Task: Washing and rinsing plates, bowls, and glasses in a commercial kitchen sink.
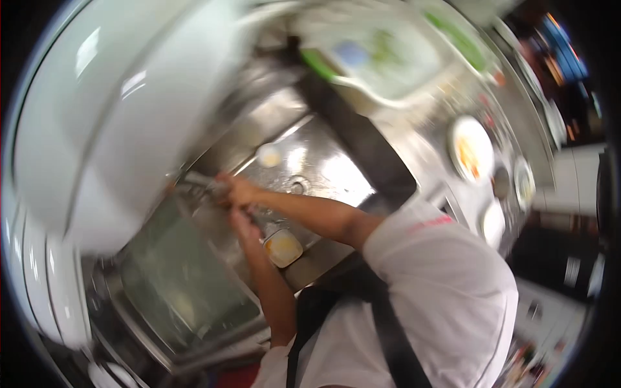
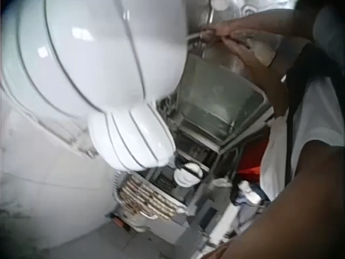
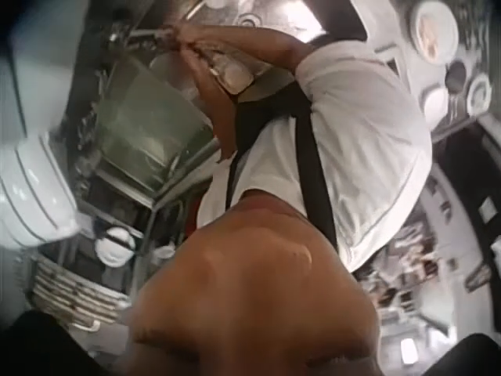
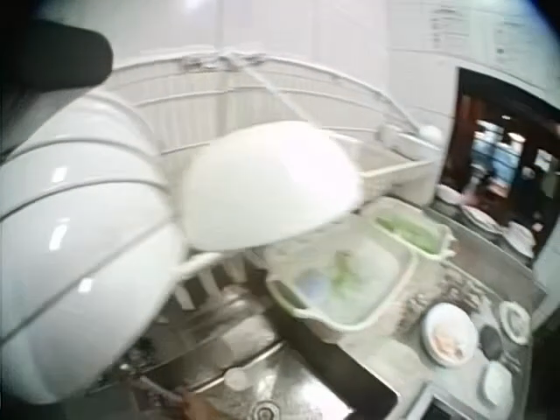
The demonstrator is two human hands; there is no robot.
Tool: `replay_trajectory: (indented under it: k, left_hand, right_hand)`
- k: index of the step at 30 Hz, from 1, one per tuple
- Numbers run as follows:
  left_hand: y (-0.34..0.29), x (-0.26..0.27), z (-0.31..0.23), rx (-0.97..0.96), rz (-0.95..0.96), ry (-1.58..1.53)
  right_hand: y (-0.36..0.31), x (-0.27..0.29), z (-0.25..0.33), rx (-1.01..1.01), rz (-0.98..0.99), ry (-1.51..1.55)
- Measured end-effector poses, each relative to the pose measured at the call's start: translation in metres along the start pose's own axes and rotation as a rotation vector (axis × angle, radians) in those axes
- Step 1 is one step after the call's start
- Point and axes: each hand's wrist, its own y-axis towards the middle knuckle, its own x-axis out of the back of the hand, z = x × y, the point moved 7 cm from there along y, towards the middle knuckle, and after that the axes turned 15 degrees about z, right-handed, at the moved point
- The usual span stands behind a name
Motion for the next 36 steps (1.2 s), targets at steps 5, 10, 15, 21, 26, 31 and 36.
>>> replay_trajectory:
  k: [5, 10, 15, 21, 26, 31, 36]
  left_hand:
    - [0.001, 0.004, -0.004, -0.023, -0.006, 0.304]
    - [-0.001, 0.009, -0.015, -0.031, 0.012, 0.329]
    - [0.001, 0.016, 0.000, 0.061, 0.205, 0.198]
    - [0.006, 0.019, 0.005, 0.078, 0.257, -0.206]
    - [-0.014, 0.012, 0.003, 0.090, 0.202, -0.101]
    - [-0.024, 0.009, -0.004, 0.070, 0.230, -0.109]
    - [-0.025, 0.001, -0.004, -0.016, 0.132, 0.002]
  right_hand:
    - [-0.003, 0.009, 0.010, -0.037, 0.010, 0.153]
    - [-0.004, -0.020, -0.017, -0.439, 0.286, 0.757]
    - [-0.003, 0.005, -0.011, -0.399, 0.090, 0.396]
    - [-0.001, -0.014, 0.008, -0.264, 0.335, 0.979]
    - [-0.011, 0.011, -0.013, -0.334, -0.154, 0.858]
    - [-0.015, -0.011, 0.013, -0.321, 0.501, 0.790]
    - [-0.006, 0.006, 0.005, -0.423, 0.311, 0.460]
